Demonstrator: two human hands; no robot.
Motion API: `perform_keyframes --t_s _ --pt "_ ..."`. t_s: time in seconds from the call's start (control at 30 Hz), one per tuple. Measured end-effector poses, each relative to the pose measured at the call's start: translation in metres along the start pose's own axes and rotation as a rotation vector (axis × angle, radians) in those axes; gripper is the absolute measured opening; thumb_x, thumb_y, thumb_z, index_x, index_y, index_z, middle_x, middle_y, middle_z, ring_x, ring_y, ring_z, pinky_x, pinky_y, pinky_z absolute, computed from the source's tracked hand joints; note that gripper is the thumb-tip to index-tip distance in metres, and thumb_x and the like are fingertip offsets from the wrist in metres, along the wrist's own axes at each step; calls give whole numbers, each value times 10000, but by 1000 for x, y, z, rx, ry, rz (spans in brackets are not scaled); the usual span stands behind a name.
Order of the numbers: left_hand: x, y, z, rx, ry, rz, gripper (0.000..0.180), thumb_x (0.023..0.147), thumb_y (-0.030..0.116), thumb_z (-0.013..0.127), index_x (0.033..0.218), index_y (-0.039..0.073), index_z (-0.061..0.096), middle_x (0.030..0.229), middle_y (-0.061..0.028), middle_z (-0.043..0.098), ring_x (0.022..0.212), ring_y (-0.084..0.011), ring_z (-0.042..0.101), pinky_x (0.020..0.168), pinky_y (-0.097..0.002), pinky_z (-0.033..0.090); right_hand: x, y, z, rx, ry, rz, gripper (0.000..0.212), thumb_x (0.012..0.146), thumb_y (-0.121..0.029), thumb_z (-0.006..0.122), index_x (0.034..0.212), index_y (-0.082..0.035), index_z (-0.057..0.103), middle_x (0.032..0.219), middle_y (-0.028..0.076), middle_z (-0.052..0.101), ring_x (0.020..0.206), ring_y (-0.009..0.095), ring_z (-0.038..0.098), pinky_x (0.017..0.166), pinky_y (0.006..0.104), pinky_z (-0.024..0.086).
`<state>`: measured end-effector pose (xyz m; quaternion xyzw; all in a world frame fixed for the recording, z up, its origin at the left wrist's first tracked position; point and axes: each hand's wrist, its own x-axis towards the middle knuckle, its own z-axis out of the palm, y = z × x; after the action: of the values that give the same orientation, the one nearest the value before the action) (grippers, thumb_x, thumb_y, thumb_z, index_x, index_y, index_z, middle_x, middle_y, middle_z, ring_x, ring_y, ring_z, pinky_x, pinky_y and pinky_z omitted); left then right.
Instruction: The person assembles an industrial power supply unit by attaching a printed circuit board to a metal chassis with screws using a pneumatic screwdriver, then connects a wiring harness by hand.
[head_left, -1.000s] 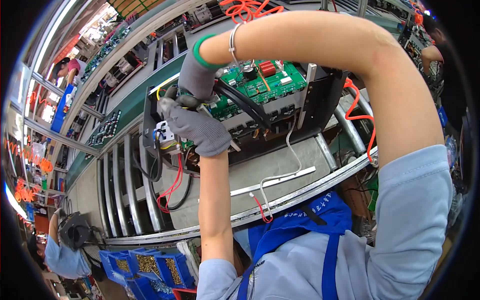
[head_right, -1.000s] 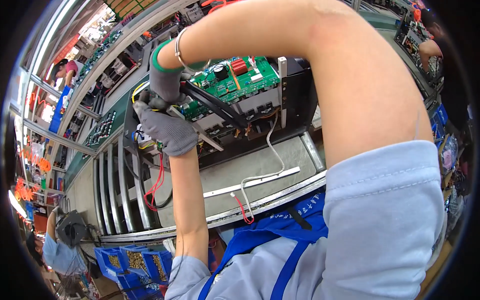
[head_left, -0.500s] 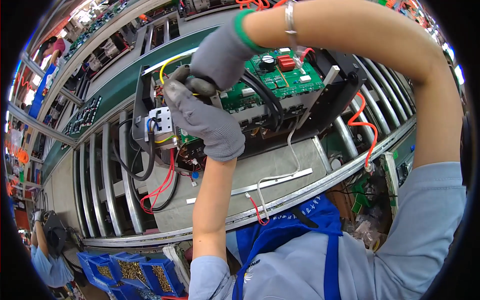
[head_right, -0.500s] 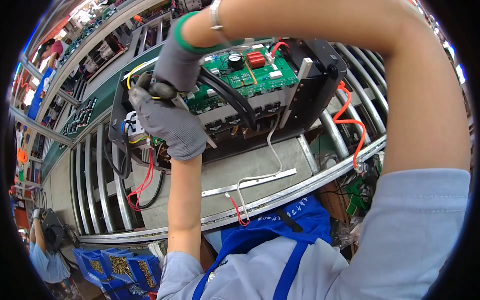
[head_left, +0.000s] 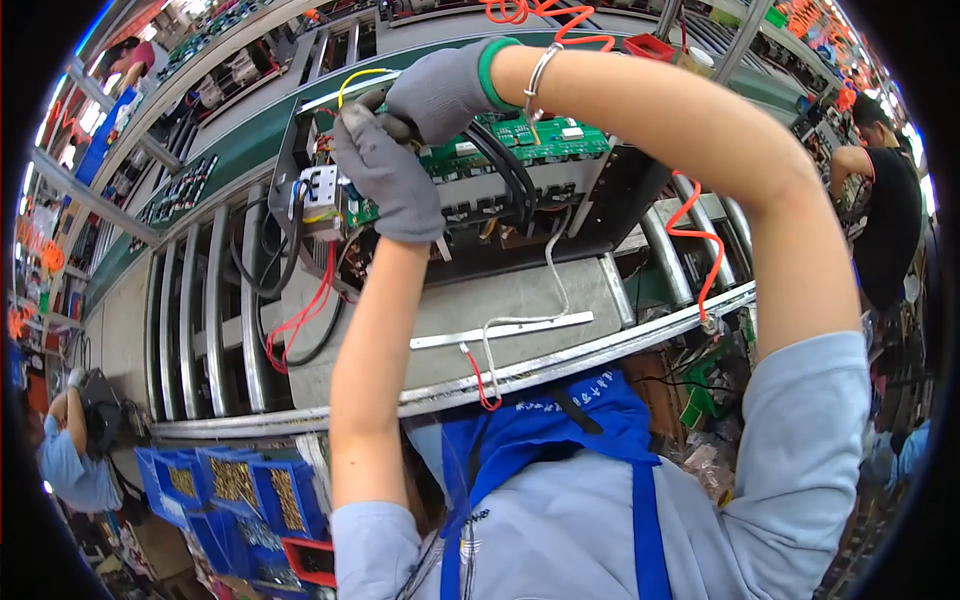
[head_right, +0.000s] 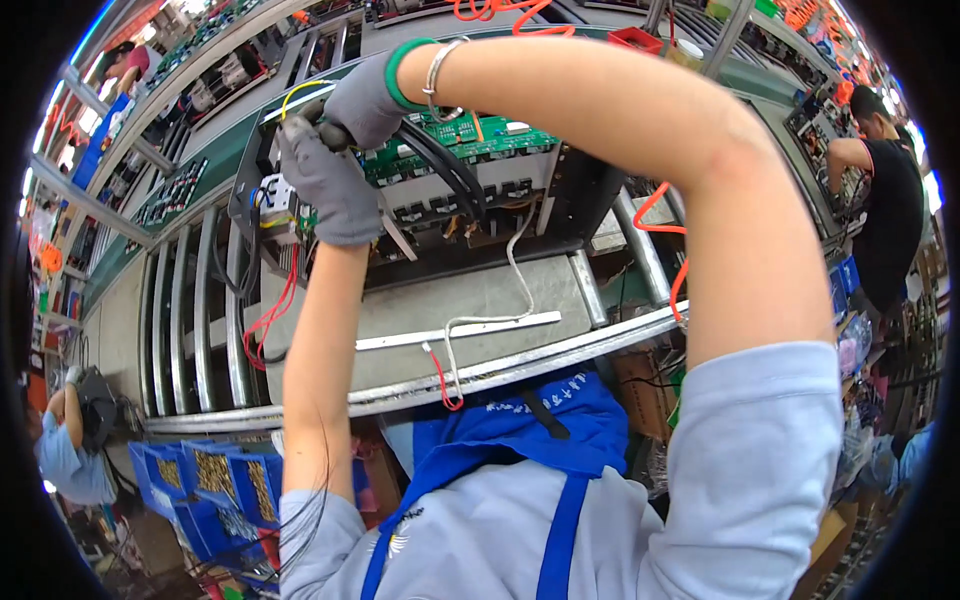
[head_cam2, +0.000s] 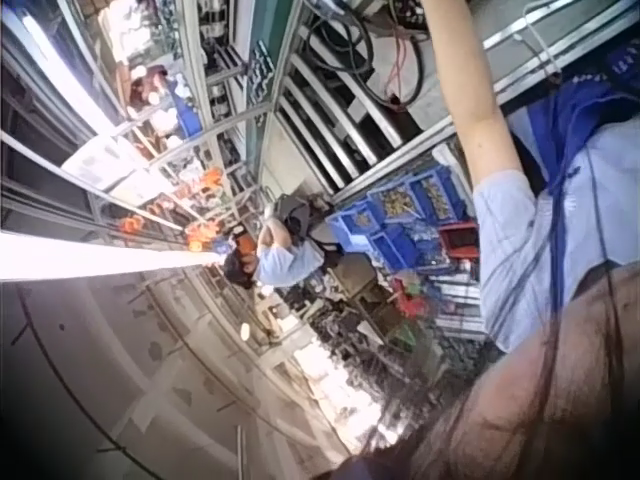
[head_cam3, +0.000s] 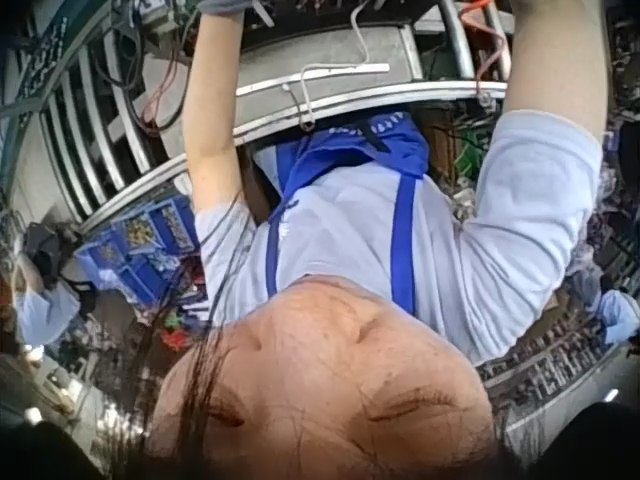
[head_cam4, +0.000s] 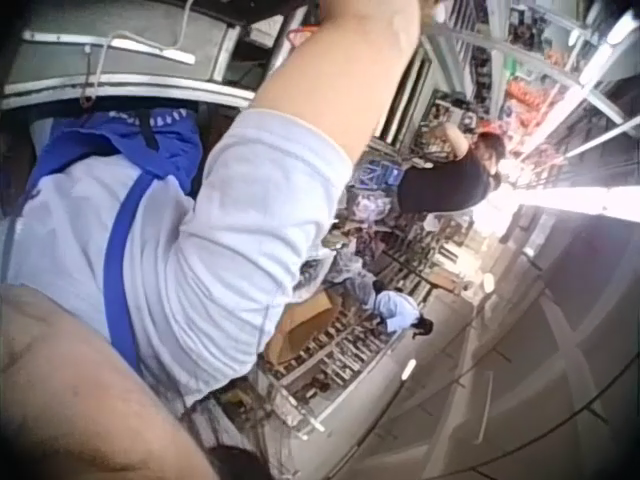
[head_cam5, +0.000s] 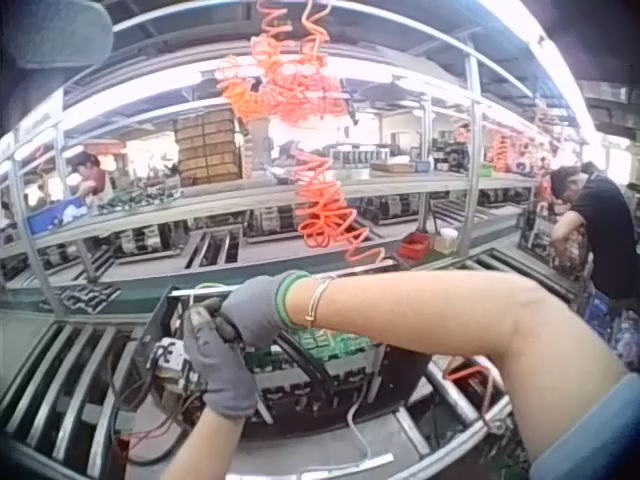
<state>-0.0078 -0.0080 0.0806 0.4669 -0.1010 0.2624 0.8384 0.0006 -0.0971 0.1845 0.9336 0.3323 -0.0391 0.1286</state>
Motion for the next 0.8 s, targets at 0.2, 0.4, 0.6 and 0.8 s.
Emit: perform_keyframes --t_s 0.2,0.4,0.6,0.8 --pt "-59 76 -15 377 -84 406 296 1032 220 483 1138 -19 623 1060 -87 643 979 -144 585 893 -284 466 -39 -14 53 -43 509 159 248 806 -196 627 1036 -114 669 925 143 657 909 317 648 780 424 506" --pt "-169 89 -135 1137 -65 471 499 876 271 708 1261 -13 568 1175 -175 622 1068 -320 605 924 -394 477 -130 -96 131 370 1180 17 301 810 -148 659 1108 -154 626 993 63 625 920 280 602 799 404 445" --pt "-250 35 -182 1230 -344 -283 454 847 143 706 1277 70 581 1062 -107 678 904 -273 662 834 -412 511 -152 -187 238 875 783 121 240 831 -126 638 1070 -139 652 942 76 625 903 291 593 797 407 458" --pt "-230 -4 -176 1475 -480 -152 337 769 170 724 1085 128 615 947 -127 663 794 -349 647 692 -453 514 -154 -205 233 1028 679 151 251 847 -139 631 1095 -102 645 1025 106 646 983 317 602 854 418 478"
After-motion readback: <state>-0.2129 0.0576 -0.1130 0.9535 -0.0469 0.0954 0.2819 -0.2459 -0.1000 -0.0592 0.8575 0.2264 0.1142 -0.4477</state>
